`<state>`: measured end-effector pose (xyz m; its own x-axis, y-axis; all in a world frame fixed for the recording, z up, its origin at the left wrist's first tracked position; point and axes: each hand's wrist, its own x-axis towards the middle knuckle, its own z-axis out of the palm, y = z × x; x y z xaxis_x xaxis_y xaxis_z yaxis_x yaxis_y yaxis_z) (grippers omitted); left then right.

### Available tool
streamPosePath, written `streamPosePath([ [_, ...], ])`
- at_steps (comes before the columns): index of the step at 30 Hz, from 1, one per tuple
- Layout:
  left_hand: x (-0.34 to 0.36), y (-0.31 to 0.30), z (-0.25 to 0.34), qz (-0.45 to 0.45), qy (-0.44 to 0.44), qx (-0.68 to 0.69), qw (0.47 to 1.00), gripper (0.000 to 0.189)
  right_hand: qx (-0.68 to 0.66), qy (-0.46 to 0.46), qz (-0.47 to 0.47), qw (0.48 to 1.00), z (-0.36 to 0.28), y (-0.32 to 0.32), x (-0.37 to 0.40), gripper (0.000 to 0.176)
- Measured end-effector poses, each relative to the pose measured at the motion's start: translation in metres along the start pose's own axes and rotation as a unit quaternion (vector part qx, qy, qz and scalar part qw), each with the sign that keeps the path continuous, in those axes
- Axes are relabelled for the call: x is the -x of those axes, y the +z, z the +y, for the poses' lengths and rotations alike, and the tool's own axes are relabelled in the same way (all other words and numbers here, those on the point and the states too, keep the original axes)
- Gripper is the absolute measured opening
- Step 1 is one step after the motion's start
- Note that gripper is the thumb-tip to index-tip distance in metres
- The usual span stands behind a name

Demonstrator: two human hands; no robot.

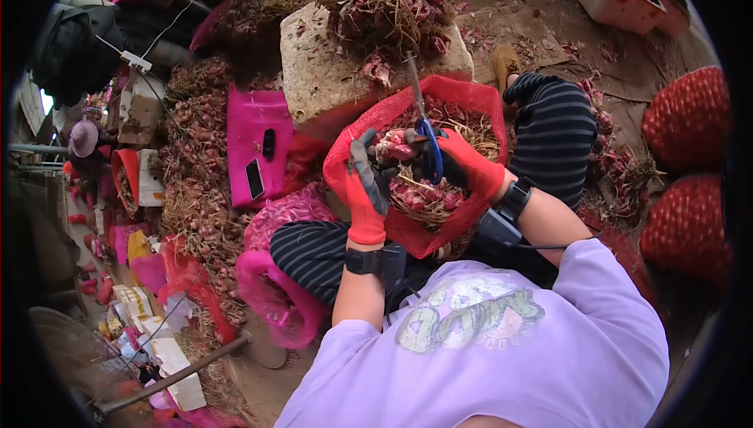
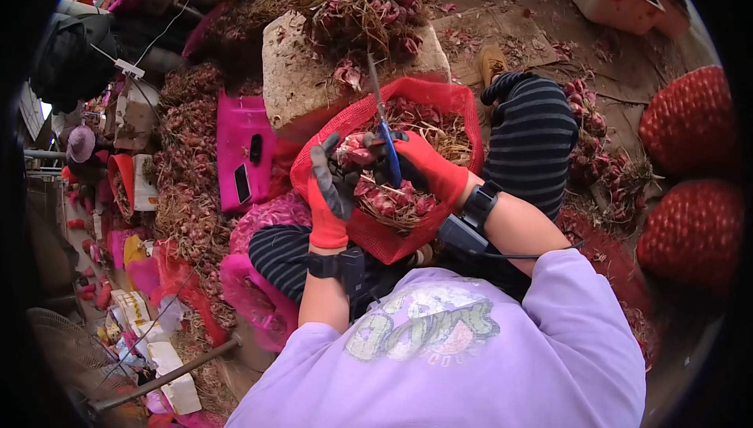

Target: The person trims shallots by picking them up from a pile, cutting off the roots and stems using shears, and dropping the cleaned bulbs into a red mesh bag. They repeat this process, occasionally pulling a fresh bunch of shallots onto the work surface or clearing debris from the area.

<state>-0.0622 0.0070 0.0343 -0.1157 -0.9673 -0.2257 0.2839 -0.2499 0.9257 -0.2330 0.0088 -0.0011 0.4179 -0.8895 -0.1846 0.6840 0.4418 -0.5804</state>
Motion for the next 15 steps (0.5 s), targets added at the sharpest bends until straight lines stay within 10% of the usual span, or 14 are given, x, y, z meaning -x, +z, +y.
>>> streamPosePath([
  [10, -0.001, -0.002, -0.015, 0.052, 0.187, -0.237, 0.952, 0.026, 0.408, -0.232, 0.097, 0.877, 0.001, 0.037, -0.001, 0.029],
  [15, -0.01, -0.025, -0.021, -0.001, 0.135, -0.188, 0.973, 0.025, 0.162, -0.129, 0.061, 0.976, 0.0, 0.031, -0.001, 0.027],
])
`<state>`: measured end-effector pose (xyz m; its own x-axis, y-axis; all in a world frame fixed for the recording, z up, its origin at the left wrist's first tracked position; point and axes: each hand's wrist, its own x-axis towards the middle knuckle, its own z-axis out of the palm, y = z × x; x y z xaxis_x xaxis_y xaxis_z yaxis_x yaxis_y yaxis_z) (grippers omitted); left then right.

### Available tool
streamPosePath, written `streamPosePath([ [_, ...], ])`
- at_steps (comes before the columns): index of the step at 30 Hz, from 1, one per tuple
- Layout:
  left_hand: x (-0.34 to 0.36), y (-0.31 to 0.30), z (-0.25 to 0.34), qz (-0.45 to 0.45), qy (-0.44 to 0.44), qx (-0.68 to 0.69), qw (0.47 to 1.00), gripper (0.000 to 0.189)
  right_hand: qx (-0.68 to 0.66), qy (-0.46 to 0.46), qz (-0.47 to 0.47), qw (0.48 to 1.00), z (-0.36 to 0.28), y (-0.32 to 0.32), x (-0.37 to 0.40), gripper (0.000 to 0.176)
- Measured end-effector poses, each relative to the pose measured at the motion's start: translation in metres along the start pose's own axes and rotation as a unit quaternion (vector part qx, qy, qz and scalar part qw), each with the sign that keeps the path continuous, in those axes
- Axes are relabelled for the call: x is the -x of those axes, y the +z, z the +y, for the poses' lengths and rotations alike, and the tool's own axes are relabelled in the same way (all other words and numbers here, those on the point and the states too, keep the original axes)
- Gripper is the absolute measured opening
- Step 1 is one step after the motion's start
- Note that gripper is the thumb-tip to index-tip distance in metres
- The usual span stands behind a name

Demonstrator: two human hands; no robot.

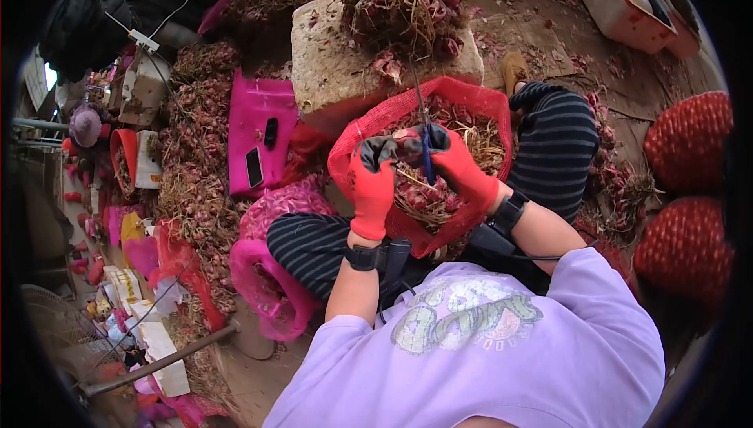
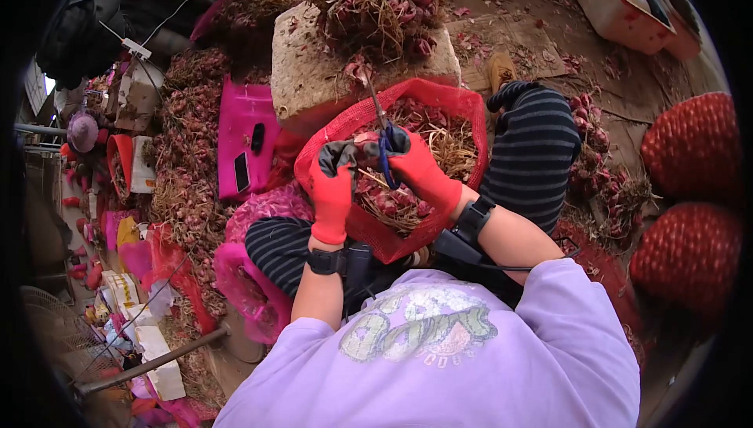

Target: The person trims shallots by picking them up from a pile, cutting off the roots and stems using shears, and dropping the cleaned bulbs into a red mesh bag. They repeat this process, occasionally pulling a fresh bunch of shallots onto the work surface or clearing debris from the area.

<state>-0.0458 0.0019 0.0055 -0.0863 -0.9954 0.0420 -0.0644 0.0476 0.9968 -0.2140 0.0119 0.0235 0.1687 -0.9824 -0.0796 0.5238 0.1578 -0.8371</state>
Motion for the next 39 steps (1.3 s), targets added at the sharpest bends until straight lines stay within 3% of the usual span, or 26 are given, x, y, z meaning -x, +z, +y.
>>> streamPosePath([
  [1, -0.001, -0.001, -0.002, -0.004, -0.015, 0.034, 0.999, 0.024, -0.051, 0.03, -0.003, 0.998, -0.001, -0.002, -0.001, 0.026],
  [4, -0.004, 0.01, 0.018, 0.078, 0.084, 0.012, 0.993, 0.03, 0.005, 0.04, -0.018, 0.999, -0.008, -0.01, -0.009, 0.026],
  [7, -0.014, -0.016, 0.019, -0.108, 0.142, -0.144, 0.973, 0.034, 0.134, 0.049, -0.038, 0.989, -0.015, -0.009, -0.009, 0.026],
  [9, -0.01, -0.023, 0.036, -0.156, 0.03, -0.157, 0.975, 0.031, 0.14, 0.052, -0.054, 0.987, -0.019, -0.004, -0.006, 0.025],
  [11, -0.011, -0.022, 0.039, -0.15, 0.035, -0.173, 0.973, 0.022, 0.193, 0.047, -0.07, 0.978, -0.02, -0.004, -0.004, 0.023],
  [14, -0.011, -0.021, 0.057, -0.181, 0.157, -0.397, 0.886, 0.02, 0.27, 0.002, -0.098, 0.958, -0.014, -0.011, -0.003, 0.022],
  [17, -0.014, -0.025, 0.054, -0.204, 0.132, -0.281, 0.928, 0.018, 0.236, 0.023, -0.098, 0.967, -0.019, -0.006, 0.0, 0.022],
  [20, -0.022, -0.039, 0.039, -0.154, -0.083, -0.054, 0.983, 0.029, 0.067, 0.098, -0.06, 0.991, -0.019, -0.01, -0.002, 0.021],
  [22, -0.02, -0.039, 0.039, -0.165, -0.066, 0.064, 0.982, 0.038, -0.024, 0.103, -0.037, 0.994, -0.008, -0.017, -0.007, 0.022],
  [24, -0.017, -0.039, 0.052, -0.224, -0.074, 0.083, 0.968, 0.056, -0.089, 0.143, -0.04, 0.985, -0.011, -0.018, -0.006, 0.023],
  [27, -0.012, -0.028, 0.057, -0.294, 0.041, -0.06, 0.953, 0.05, -0.112, 0.184, -0.058, 0.975, -0.006, -0.021, -0.004, 0.025],
  [29, -0.008, -0.028, 0.031, -0.21, 0.061, -0.118, 0.969, 0.037, -0.146, 0.196, -0.08, 0.966, 0.008, -0.028, -0.005, 0.03],
  [31, -0.005, -0.017, 0.034, -0.198, -0.022, -0.008, 0.98, 0.029, 0.075, 0.06, -0.079, 0.992, 0.012, -0.024, -0.002, 0.028],
  [32, -0.006, -0.017, 0.031, -0.16, -0.105, 0.073, 0.979, 0.025, 0.042, 0.124, -0.052, 0.99, 0.001, -0.018, 0.0, 0.027],
  [33, -0.005, -0.018, 0.022, -0.129, -0.115, 0.065, 0.983, 0.024, 0.008, 0.187, -0.025, 0.982, -0.005, -0.014, 0.001, 0.026],
  [34, -0.004, -0.021, 0.008, -0.095, -0.125, 0.058, 0.986, 0.023, 0.088, 0.043, -0.09, 0.991, 0.011, -0.02, -0.009, 0.021],
  [37, -0.004, -0.024, -0.014, -0.06, -0.152, 0.098, 0.982, 0.023, 0.081, 0.103, -0.056, 0.99, 0.009, -0.021, -0.009, 0.021],
  [39, -0.003, -0.017, 0.0, -0.049, -0.167, 0.157, 0.972, 0.024, -0.024, 0.145, -0.05, 0.988, 0.009, -0.022, -0.01, 0.023],
])
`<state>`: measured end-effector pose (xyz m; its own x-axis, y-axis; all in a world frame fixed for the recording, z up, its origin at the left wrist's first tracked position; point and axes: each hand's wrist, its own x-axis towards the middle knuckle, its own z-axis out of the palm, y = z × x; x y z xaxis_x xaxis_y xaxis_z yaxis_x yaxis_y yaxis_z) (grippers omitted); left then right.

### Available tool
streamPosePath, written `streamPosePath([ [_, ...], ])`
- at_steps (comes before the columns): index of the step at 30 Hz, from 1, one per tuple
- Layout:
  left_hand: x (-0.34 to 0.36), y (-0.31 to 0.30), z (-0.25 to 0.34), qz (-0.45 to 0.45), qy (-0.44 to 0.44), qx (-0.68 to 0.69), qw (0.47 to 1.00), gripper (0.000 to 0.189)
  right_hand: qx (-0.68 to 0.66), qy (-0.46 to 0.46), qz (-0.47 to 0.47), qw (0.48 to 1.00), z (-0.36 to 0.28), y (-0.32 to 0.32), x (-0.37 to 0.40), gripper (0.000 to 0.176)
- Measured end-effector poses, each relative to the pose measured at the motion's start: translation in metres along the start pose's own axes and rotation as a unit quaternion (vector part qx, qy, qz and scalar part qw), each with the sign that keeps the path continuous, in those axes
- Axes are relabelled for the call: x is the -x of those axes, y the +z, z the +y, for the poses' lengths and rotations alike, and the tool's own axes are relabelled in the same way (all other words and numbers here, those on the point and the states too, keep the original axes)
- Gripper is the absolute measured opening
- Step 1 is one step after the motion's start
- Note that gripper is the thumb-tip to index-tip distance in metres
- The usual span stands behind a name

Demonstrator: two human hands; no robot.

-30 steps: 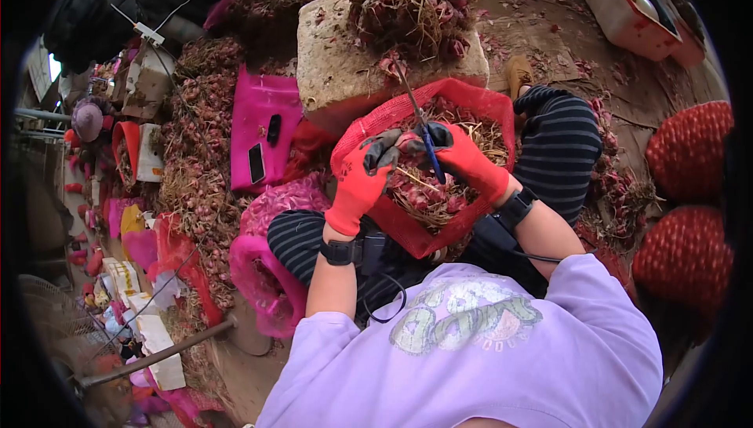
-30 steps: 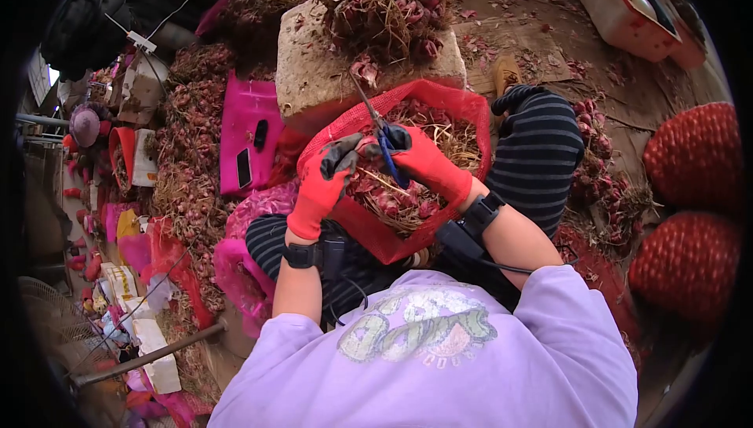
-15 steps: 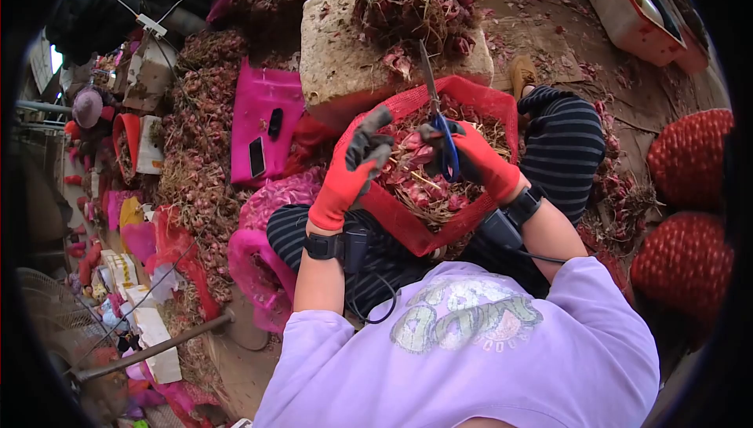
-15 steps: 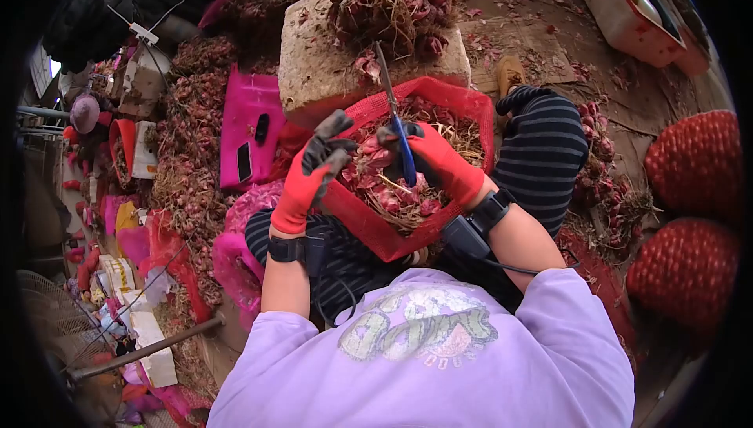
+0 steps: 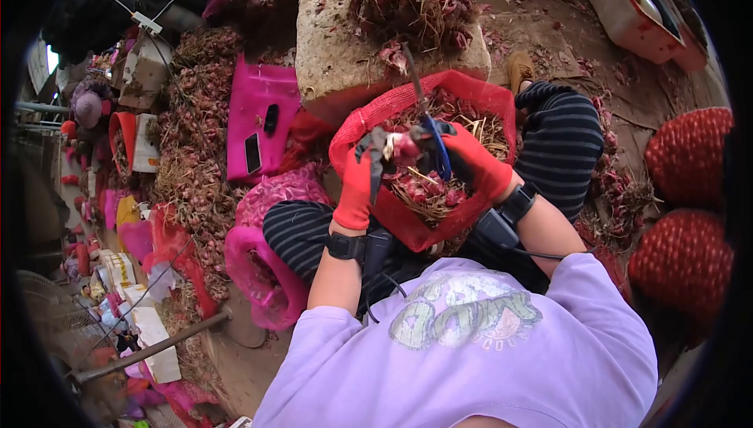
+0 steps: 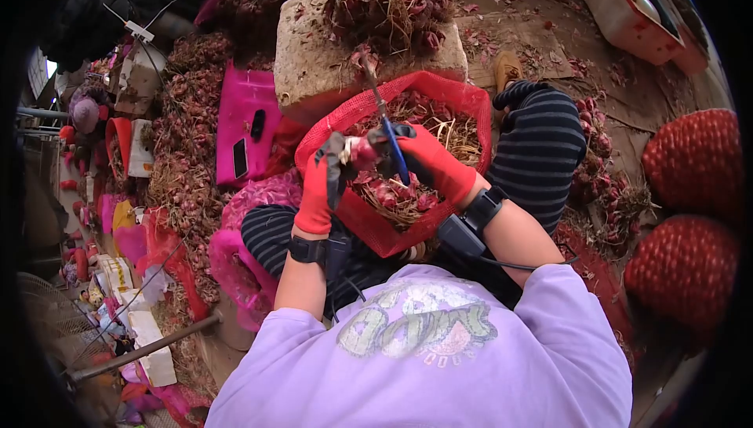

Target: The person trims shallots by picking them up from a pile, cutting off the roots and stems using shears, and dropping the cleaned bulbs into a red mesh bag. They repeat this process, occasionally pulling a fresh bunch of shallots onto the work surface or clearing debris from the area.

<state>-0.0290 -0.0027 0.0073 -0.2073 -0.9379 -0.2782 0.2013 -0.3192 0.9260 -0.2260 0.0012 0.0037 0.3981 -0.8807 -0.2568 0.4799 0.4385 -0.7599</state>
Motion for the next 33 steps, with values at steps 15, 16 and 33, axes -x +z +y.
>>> streamPosePath([
  [15, -0.016, 0.016, -0.037, 0.019, 0.113, 0.09, 0.989, 0.021, -0.011, -0.085, 0.05, 0.995, 0.01, 0.006, -0.001, 0.024],
  [16, -0.021, 0.022, -0.04, -0.015, 0.072, 0.181, 0.981, 0.026, -0.053, -0.06, 0.074, 0.994, 0.009, 0.007, 0.0, 0.024],
  [33, -0.009, 0.037, -0.007, 0.114, 0.269, -0.215, 0.932, 0.02, 0.334, -0.19, 0.092, 0.919, -0.01, 0.016, 0.004, 0.022],
])
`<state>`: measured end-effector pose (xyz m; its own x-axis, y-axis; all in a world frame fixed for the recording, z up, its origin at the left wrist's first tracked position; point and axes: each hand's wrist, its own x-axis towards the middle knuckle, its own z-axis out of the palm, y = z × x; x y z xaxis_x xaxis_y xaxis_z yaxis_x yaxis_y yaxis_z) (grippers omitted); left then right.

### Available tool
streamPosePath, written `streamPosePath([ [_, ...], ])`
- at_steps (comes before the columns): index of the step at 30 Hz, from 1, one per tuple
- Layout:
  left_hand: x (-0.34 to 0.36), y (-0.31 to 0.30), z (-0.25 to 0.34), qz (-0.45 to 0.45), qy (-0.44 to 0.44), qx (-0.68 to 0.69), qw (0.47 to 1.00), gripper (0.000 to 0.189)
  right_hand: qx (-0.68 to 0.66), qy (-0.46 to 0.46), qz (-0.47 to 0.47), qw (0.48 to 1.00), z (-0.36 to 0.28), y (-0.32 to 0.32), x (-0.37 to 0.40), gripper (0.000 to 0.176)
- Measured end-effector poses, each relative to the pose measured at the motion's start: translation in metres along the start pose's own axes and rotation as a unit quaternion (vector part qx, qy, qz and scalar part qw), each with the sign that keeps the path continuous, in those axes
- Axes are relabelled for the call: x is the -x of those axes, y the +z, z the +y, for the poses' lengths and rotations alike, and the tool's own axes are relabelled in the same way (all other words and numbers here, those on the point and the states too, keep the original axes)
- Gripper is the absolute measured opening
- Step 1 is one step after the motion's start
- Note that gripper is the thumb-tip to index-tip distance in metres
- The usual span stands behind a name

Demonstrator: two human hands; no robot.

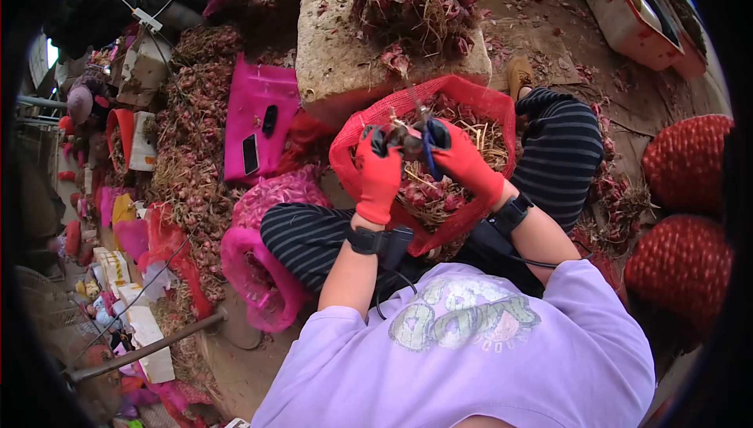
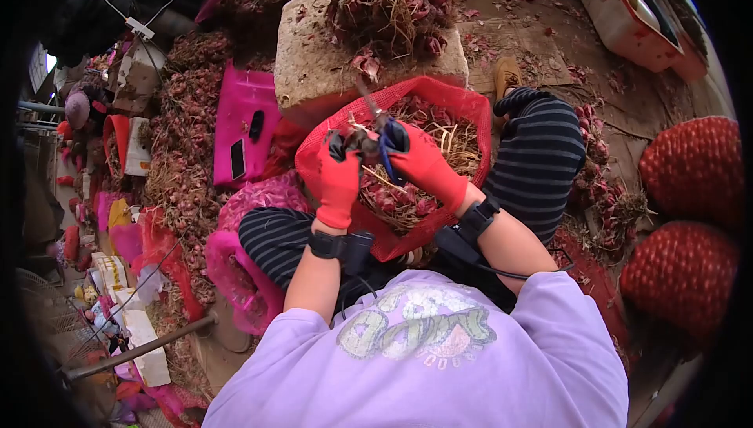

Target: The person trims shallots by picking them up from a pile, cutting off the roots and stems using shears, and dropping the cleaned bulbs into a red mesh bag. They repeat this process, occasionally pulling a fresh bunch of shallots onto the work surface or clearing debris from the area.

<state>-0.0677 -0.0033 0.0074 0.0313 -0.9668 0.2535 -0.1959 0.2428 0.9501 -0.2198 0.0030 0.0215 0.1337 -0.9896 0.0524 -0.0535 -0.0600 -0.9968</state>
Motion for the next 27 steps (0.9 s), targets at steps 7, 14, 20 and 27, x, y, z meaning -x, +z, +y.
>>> streamPosePath([
  [7, 0.006, -0.009, -0.044, -0.129, -0.036, -0.04, 0.99, 0.016, -0.302, 0.131, -0.014, 0.944, 0.001, -0.004, 0.0, 0.018],
  [14, -0.009, -0.017, -0.04, -0.196, -0.226, 0.346, 0.889, 0.013, -0.269, 0.157, -0.006, 0.95, 0.017, -0.009, -0.004, 0.018],
  [20, -0.011, -0.019, -0.027, -0.11, -0.258, 0.109, 0.954, 0.008, -0.102, 0.016, -0.02, 0.994, 0.003, -0.005, -0.002, 0.019],
  [27, 0.0, -0.016, -0.082, -0.187, -0.355, 0.244, 0.883, 0.008, 0.203, -0.126, 0.023, 0.971, 0.009, -0.011, -0.004, 0.022],
])
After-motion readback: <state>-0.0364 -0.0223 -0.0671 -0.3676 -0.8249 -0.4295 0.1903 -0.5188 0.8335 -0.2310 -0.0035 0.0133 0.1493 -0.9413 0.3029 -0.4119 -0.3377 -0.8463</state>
